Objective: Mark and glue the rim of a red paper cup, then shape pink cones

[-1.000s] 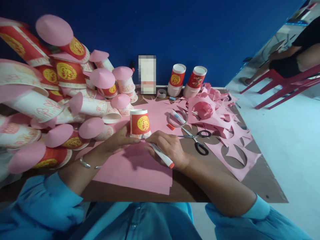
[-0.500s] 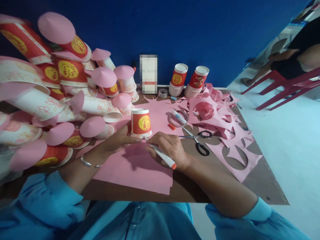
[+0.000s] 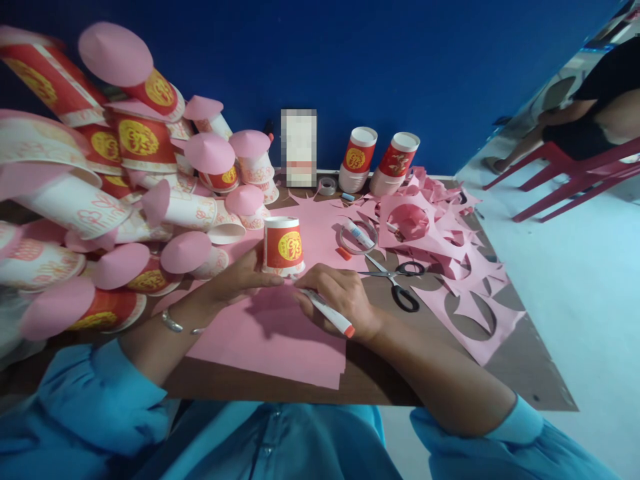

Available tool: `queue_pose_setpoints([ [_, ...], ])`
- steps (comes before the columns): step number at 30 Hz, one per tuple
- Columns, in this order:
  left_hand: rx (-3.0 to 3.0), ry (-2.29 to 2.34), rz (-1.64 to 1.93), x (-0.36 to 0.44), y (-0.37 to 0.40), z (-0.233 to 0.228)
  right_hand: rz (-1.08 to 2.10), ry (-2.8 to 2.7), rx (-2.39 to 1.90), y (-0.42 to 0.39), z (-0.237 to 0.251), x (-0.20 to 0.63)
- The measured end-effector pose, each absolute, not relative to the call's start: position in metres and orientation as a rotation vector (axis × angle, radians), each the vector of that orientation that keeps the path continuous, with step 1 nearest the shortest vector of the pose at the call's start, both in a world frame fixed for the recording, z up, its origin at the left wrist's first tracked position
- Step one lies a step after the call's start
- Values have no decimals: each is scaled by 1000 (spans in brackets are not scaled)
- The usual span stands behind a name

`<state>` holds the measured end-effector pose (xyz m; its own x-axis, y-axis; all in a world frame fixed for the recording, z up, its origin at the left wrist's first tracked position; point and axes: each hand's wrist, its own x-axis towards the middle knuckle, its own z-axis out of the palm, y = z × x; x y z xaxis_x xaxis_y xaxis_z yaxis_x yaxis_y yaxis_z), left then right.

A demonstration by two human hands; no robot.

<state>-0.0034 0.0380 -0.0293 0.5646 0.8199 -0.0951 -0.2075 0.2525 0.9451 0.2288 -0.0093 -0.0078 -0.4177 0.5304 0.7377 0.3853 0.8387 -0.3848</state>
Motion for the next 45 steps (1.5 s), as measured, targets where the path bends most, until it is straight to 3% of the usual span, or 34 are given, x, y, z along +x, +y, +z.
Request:
queue_pose_setpoints([
  [45, 1100, 695, 744, -4, 37, -26, 195, -2053, -685, -8, -7, 229],
])
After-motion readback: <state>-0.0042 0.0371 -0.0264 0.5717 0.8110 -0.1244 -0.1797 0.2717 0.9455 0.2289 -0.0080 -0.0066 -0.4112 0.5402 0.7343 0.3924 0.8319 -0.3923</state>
